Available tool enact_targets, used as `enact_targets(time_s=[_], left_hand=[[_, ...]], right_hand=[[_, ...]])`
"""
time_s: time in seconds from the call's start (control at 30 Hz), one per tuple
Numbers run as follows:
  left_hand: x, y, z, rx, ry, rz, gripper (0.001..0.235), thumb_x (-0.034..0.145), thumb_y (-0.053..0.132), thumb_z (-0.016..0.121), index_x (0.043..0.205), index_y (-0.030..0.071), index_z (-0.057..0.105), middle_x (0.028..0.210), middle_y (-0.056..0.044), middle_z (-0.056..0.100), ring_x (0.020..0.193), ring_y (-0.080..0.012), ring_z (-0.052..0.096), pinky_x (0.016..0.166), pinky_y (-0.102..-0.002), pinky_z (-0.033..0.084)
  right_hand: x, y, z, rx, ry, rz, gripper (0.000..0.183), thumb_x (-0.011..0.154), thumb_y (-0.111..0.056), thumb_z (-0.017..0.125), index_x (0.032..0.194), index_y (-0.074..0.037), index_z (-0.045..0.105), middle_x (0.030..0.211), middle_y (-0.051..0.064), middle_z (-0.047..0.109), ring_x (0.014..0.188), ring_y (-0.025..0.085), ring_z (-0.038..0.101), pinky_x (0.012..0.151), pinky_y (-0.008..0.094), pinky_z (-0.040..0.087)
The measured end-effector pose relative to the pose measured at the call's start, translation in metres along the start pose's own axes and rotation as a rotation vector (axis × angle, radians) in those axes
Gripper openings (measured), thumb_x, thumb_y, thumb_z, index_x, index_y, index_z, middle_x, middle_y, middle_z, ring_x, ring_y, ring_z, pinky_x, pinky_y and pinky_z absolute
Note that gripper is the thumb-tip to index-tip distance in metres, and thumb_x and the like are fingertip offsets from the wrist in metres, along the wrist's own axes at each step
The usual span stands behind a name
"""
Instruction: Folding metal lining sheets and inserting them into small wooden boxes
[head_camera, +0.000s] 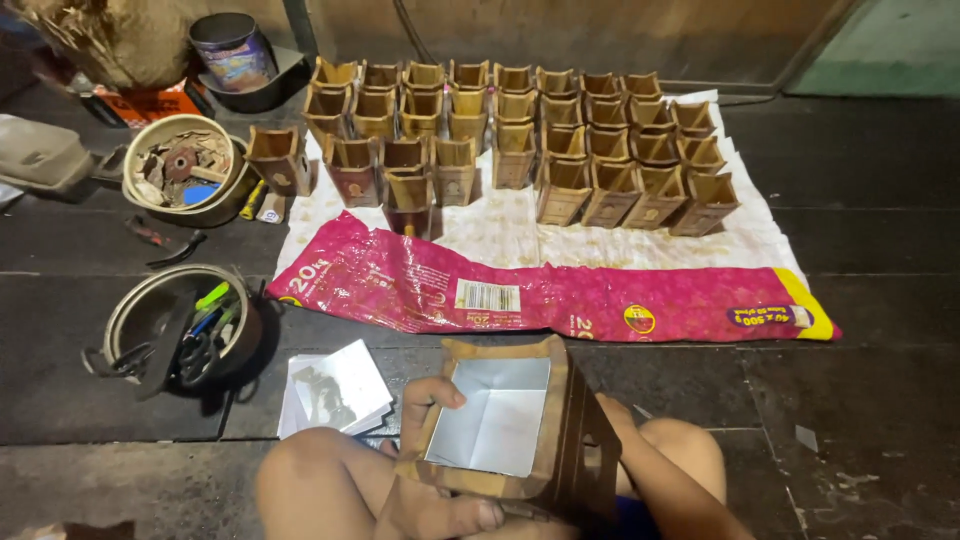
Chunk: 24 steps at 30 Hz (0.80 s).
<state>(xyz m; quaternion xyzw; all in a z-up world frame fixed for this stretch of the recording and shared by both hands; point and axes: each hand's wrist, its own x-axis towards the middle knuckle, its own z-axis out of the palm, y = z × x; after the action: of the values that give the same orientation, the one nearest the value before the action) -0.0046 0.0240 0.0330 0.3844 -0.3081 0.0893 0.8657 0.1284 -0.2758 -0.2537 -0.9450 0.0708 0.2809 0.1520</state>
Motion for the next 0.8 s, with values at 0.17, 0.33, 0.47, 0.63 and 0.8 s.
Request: enact_targets(time_s=[0.17,0.33,0.47,0.63,0.8], left_hand=[[-0.003,0.006,-0.001,0.001,0.029,0.003,0.067,0.087,0.029,0.091,0.125,0.016,0.038,0.132,-0.019,0.044,0.121,-0.0274,0.048,0.094,-0.037,0.045],[-0.023,0.0,-0.021,0.436,0.126,-0.144,0.072,0.073,0.026,0.092,0.12,0.015,0.038,0.118,-0.014,0.05,0.105,-0.0179,0.052,0.087,-0.029,0.041],[-0.032,-0.059,-0.058,0.512,0.207,-0.361,0.068,0.062,0.017,0.094,0.111,0.021,0.047,0.154,-0.011,0.033,0.136,-0.026,0.041,0.06,-0.037,0.069],[-0.059,-0.146,-0.106,0.914,0.005,-0.333,0.065,0.069,0.017,0.094,0.113,0.018,0.046,0.167,-0.023,0.026,0.156,-0.0407,0.026,0.117,-0.047,0.03],[-0.076,-0.168,-0.117,0.811,-0.068,-0.599,0.1,0.073,0.009,0.084,0.149,0.017,0.019,0.167,-0.019,0.017,0.151,-0.0376,0.028,0.112,-0.048,0.041]], right_hand=[[-0.023,-0.018,-0.012,0.114,0.072,-0.105,0.027,0.088,-0.023,0.053,0.104,-0.017,0.074,0.112,0.007,0.079,0.109,0.025,0.075,0.09,0.038,0.055],[-0.042,-0.032,-0.027,0.286,0.16,-0.233,0.025,0.084,-0.021,0.06,0.106,-0.02,0.073,0.113,0.008,0.081,0.111,0.026,0.076,0.091,0.039,0.055],[-0.091,-0.059,-0.052,1.249,0.388,-0.329,0.01,0.095,-0.017,0.072,0.092,-0.008,0.068,0.064,0.003,0.057,0.05,0.012,0.056,0.042,0.024,0.034],[-0.104,-0.081,-0.053,1.2,0.122,-0.259,0.027,0.094,-0.027,0.068,0.119,-0.017,0.066,0.085,0.005,0.072,0.068,0.01,0.061,0.048,0.024,0.039],[-0.051,-0.045,0.018,1.436,0.02,-0.125,0.028,0.09,-0.018,0.074,0.115,-0.014,0.063,0.083,0.005,0.07,0.06,0.009,0.055,0.041,0.022,0.029]])
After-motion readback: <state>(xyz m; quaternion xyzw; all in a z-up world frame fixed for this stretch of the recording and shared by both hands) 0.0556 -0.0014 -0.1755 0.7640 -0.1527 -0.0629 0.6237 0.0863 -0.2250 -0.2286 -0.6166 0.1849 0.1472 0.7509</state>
